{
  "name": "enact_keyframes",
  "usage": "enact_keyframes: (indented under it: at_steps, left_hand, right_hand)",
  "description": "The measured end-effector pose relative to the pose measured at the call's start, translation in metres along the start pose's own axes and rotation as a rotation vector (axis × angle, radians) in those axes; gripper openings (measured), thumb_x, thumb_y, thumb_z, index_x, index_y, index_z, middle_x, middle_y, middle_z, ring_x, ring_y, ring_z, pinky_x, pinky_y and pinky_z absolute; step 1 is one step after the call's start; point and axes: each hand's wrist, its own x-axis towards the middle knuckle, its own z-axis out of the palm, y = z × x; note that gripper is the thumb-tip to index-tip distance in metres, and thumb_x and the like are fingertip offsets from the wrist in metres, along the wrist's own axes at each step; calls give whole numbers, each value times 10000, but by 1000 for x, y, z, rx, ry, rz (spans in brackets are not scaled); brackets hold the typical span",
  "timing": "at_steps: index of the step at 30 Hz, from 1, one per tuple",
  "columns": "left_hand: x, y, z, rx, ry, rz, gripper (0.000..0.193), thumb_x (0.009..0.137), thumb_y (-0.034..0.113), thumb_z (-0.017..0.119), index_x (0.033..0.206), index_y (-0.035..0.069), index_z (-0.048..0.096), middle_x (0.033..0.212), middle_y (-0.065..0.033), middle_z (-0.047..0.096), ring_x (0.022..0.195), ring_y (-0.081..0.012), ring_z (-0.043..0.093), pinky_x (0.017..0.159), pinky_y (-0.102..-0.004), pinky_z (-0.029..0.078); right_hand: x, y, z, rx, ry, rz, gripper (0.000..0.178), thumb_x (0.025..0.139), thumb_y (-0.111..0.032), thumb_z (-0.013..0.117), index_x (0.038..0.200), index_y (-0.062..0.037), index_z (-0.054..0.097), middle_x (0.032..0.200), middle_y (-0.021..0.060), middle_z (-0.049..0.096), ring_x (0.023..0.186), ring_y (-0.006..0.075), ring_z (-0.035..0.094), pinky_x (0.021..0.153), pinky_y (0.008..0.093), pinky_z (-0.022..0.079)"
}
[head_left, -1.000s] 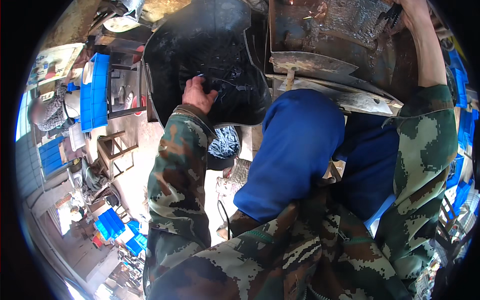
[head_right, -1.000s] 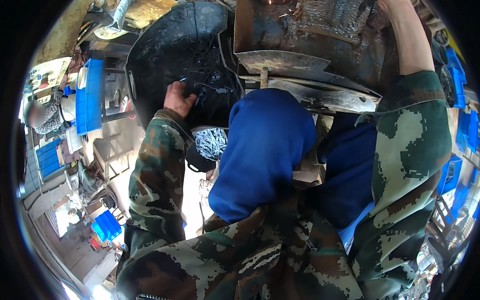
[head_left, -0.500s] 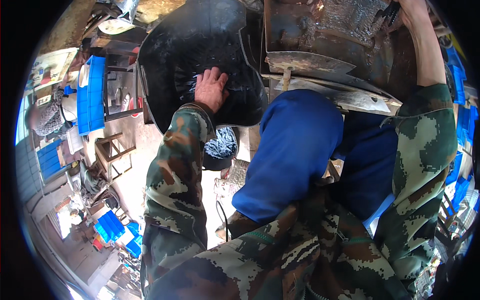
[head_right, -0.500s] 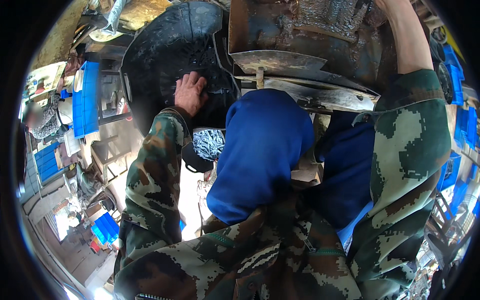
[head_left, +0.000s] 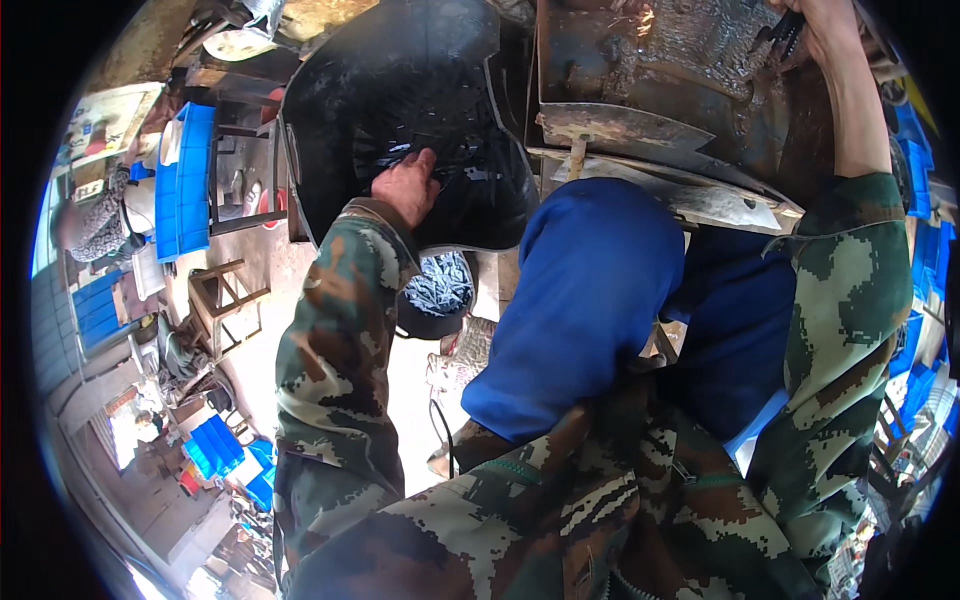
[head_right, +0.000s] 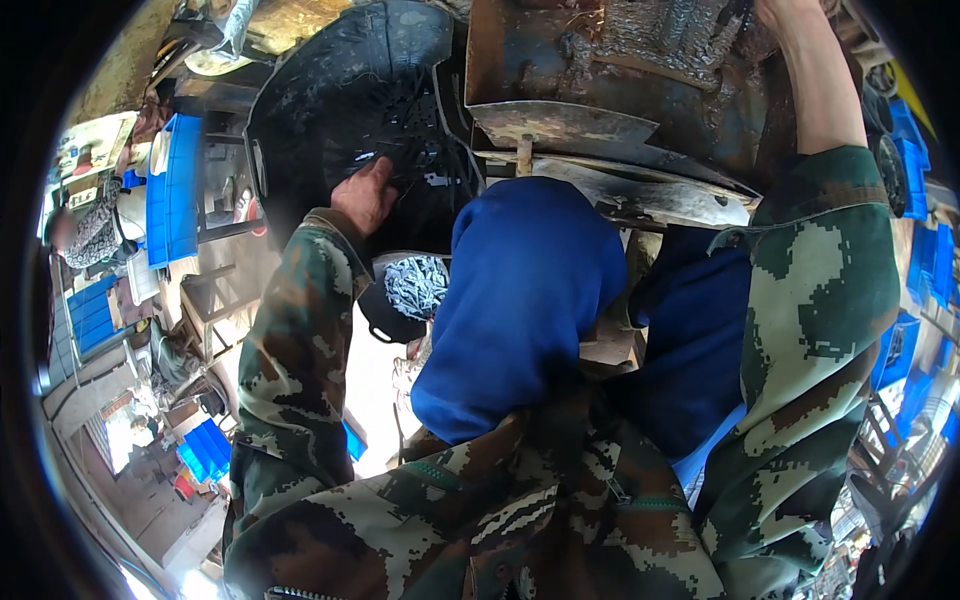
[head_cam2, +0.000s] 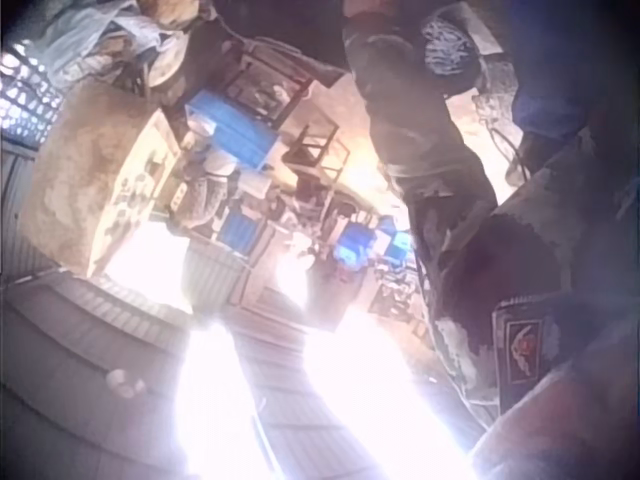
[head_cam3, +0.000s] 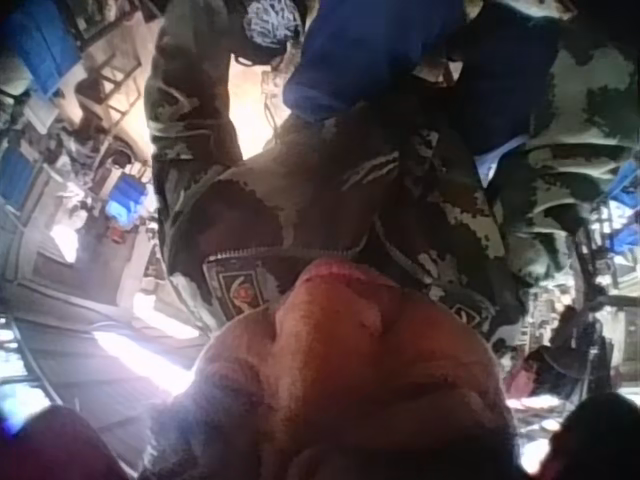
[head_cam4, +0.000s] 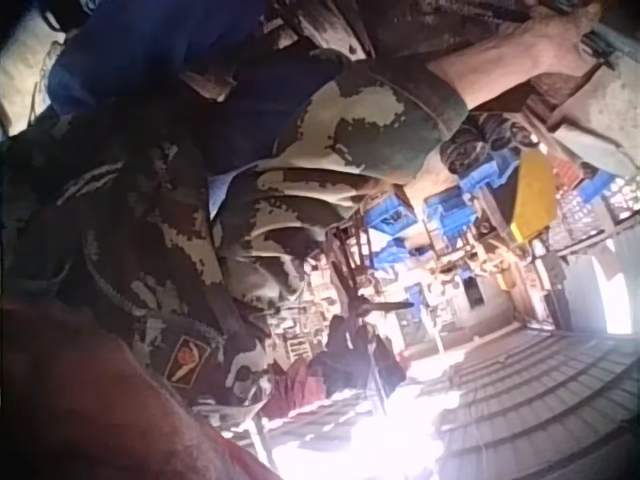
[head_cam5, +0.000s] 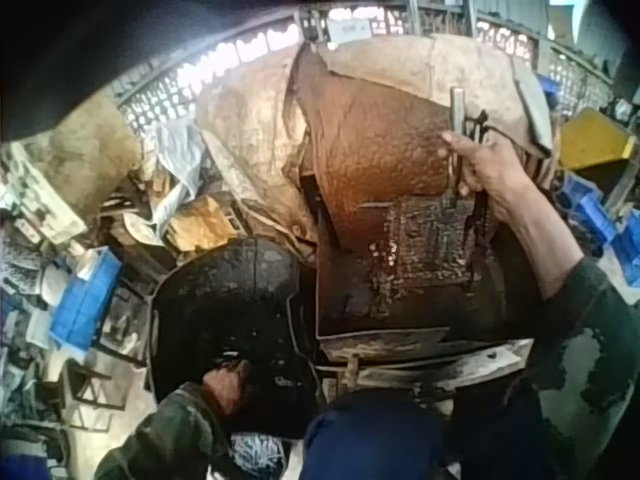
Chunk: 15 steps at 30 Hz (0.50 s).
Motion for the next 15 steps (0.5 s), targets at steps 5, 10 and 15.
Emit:
enact_keyframes:
  at_steps: [5,10,15]
  left_hand:
    - [-17,-22,-11,-136,-13,-140,250,836,185,653,1047,83,565,933,-176,674,958,-352,673,811,-451,523]
    - [-22,-23,-33,-969,80,-25,192,908,189,672,895,34,560,753,-14,578,709,-139,533,668,-319,437]
    - [-19,42,-105,-1236,36,-145,212,944,217,657,807,95,552,677,65,456,624,-33,368,551,-234,288]
  right_hand:
    - [0,2,4,22,-18,-44,310,941,-304,685,817,-20,698,461,-18,443,358,99,382,390,273,353]
    - [0,-1,11,3,18,41,313,934,-315,693,828,-21,697,470,-19,448,367,93,386,392,270,354]
    - [9,8,1,59,-15,10,291,942,-288,680,830,-20,679,477,-25,452,367,89,384,382,266,364]
